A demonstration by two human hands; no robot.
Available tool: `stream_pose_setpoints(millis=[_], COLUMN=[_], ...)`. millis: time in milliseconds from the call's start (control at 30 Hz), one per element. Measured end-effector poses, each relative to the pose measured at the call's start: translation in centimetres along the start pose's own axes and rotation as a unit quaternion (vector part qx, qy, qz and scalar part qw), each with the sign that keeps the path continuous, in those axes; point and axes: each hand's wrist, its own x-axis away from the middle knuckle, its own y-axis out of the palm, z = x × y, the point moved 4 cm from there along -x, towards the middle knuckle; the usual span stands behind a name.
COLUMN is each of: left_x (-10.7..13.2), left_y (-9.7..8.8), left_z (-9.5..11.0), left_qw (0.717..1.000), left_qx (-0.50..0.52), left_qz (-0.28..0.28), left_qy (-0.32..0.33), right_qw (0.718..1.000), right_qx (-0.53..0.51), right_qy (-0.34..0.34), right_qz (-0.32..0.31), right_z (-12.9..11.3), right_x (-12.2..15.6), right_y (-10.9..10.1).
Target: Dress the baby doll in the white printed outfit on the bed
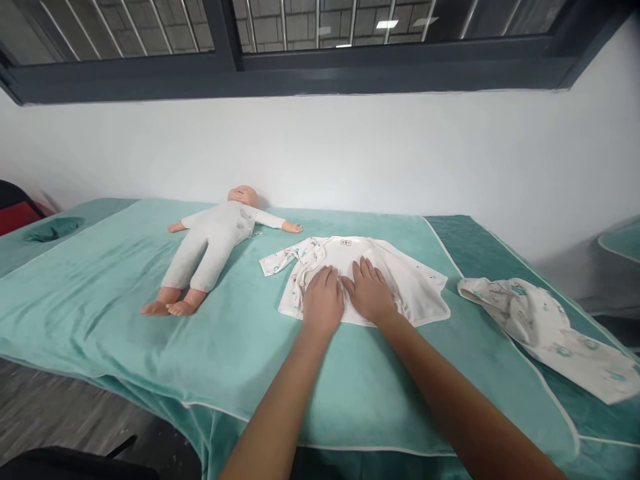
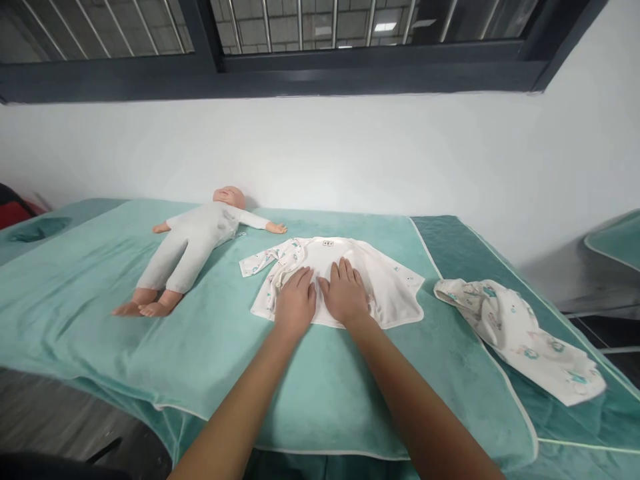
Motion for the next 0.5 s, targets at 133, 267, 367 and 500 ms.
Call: stream_pose_setpoints(millis=[133, 267, 367, 500], left_x=[3.1, 5.4, 6.2, 6.3], left_y=[-2.7, -4.7, -5.3, -5.3], left_z=[0.5, -1.2, -2.7, -3.4], left_qw=[0.998, 0.991, 0.98, 0.976], left_qx=[0.005, -0.074, -0.099, -0.096], left_qz=[0.063, 0.052, 0.046, 0.056], left_qy=[0.03, -0.095, -0.167, -0.185], right_qw=[0.99, 0.968, 0.967, 0.962], right_qx=[-0.135, -0.247, -0.242, -0.263], right_qy=[-0.027, 0.046, 0.066, 0.054], right_qz=[0.014, -0.023, -0.038, -0.042], right_z=[-1.2, -3.7, -5.3, -4.9], right_x=[-2.2, -6.4, -8.5, -9.3], right_y=[-0.6, -0.8, -0.5, 0.2])
